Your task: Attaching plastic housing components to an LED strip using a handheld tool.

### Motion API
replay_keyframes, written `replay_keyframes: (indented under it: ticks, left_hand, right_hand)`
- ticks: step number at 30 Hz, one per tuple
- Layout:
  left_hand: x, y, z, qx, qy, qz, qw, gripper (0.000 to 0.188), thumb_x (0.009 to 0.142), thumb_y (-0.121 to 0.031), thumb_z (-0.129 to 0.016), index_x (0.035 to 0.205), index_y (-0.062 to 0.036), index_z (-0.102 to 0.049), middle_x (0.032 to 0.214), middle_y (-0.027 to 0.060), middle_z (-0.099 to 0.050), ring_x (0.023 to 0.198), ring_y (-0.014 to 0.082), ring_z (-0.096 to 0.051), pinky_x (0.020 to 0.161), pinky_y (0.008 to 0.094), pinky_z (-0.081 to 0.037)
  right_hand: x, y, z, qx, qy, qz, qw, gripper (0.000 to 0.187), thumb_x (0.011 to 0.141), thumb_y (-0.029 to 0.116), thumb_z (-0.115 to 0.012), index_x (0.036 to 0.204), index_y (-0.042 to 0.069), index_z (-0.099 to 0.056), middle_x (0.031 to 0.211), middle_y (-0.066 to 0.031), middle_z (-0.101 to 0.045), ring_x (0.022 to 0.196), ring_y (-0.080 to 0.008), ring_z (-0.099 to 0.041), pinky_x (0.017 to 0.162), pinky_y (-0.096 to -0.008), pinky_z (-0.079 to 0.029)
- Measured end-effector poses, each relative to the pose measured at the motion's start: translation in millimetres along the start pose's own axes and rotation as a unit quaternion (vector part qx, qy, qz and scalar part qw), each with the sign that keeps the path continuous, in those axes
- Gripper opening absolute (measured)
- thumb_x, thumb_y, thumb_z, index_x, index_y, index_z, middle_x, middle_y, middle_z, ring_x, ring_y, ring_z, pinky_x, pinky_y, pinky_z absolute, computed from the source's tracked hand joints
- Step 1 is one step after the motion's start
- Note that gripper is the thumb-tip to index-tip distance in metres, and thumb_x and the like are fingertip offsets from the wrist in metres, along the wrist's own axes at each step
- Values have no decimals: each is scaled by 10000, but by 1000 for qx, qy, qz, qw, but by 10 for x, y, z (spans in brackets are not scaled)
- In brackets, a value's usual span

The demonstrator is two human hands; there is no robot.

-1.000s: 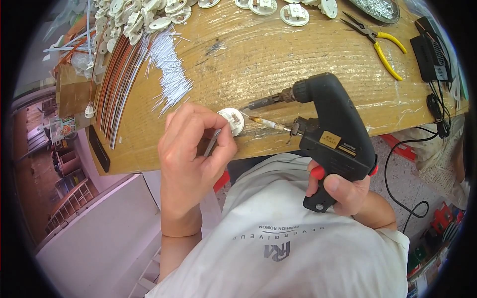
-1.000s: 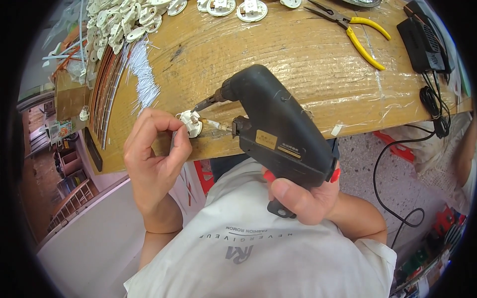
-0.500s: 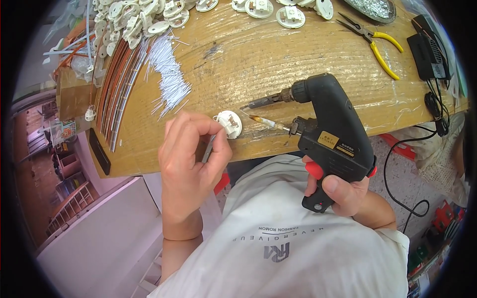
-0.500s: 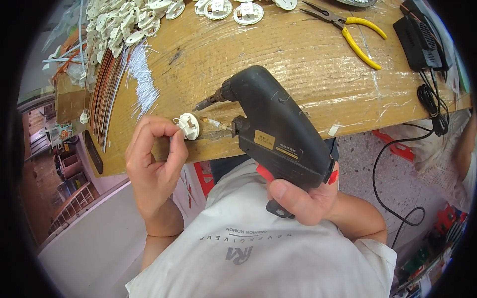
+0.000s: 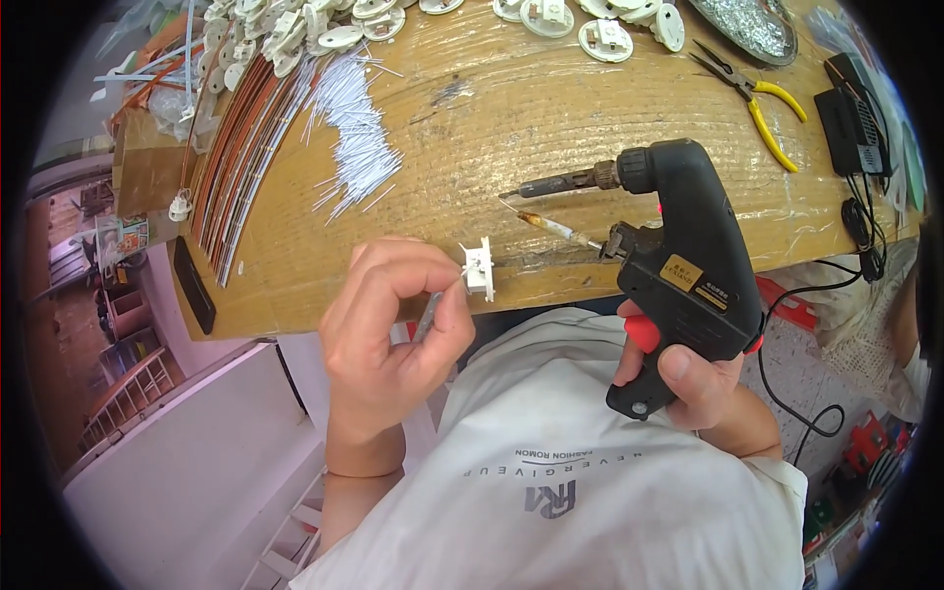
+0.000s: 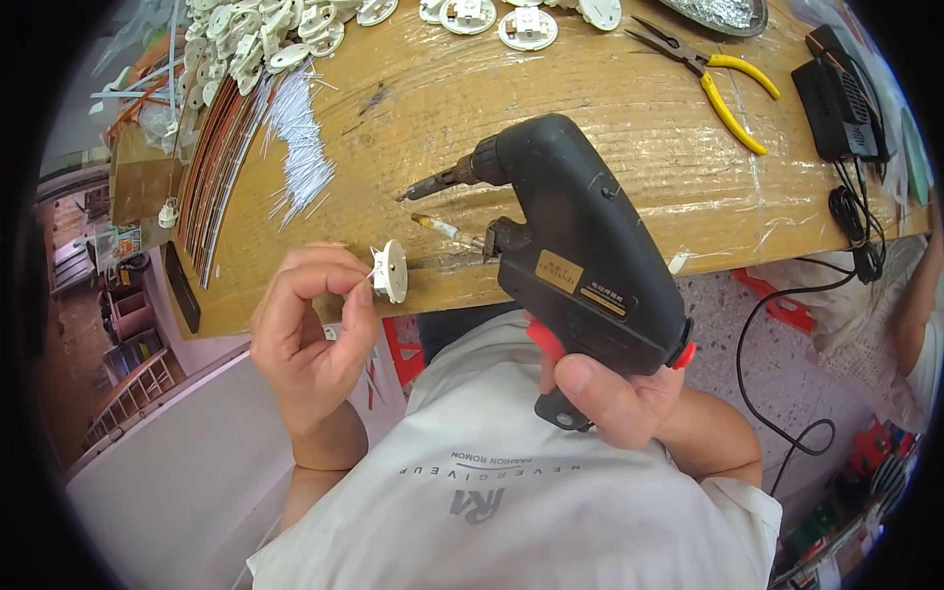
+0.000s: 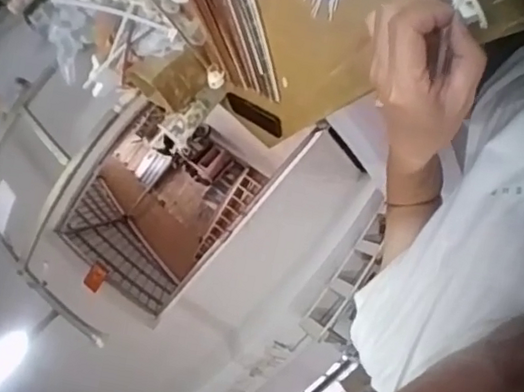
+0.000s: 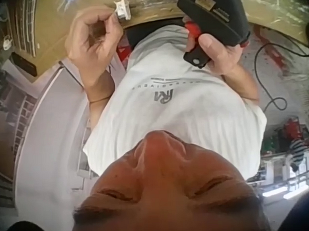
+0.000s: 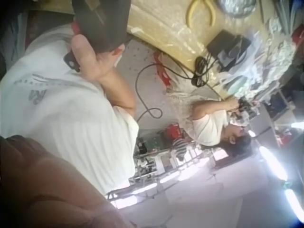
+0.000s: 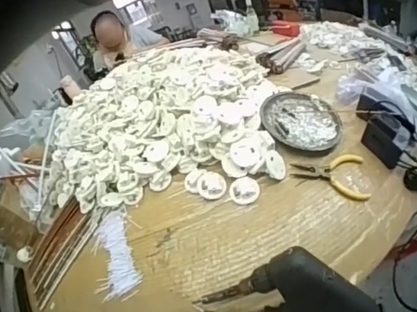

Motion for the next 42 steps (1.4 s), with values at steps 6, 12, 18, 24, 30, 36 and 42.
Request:
replay_keyframes:
  ticks: [6,12,18,24,30,36,42]
  left_hand:
    - [-15,-28,6,13,-9,-45,999,242,683,141,-715,848,-10,-624,833,96,-666,737,222,-614,584,282,-480]
    - [-125,-5,124,-26,32,7,999,222,712,131,-712,867,-10,-637,838,106,-671,747,251,-627,632,314,-497]
    - [-703,247,352,-33,301,66,951,107,811,53,-665,887,-7,-620,836,122,-657,724,287,-623,698,388,-489]
    - [-1806,1661,803,116,223,375,893,12,926,-3,-566,933,-5,-576,805,156,-625,707,335,-622,682,401,-501]
    - [-2465,2768,887,198,51,393,897,151,968,-75,-550,1070,22,-604,947,273,-669,923,482,-631,777,484,-515]
    - [-2422,2812,646,226,65,332,914,245,949,-133,-613,1154,0,-633,1010,281,-680,966,492,-631,809,493,-523]
    - [-1956,1955,771,159,251,406,864,369,889,-191,-746,1178,10,-635,1056,195,-712,879,317,-715,771,393,-569]
  right_hand:
    - [-1,65,-100,15,79,-10,997,500,936,99,-599,1375,-74,-431,1193,-218,-603,806,-188,-653,670,-311,-572]
    - [-6,109,-65,-34,-32,-39,998,600,856,344,-674,1227,-104,-526,1022,-243,-665,626,-250,-665,572,-349,-565]
    - [155,266,-98,-66,-10,10,998,643,885,460,-587,1186,-99,-489,630,-122,-555,527,-219,-561,501,-309,-496]
    - [424,389,-237,-40,-5,88,995,600,933,407,-492,1210,-124,-471,661,-116,-534,530,-204,-525,502,-284,-465]
    - [659,481,-226,-51,-30,125,990,555,980,321,-425,1275,-149,-447,670,-116,-526,568,-183,-529,547,-270,-485]
    - [703,415,-96,-43,-63,126,989,557,972,337,-451,1257,-141,-473,671,-126,-537,559,-183,-530,537,-274,-486]
    - [693,444,-180,-50,-50,105,992,553,927,328,-513,1216,-144,-503,739,-146,-566,542,-181,-541,504,-290,-500]
Point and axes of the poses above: each hand's wrist, its own x-axis towards the middle knuckle, its own z-axis out of the back of the hand, y = z × x, the point moved 7 cm from there along x, towards the middle knuckle
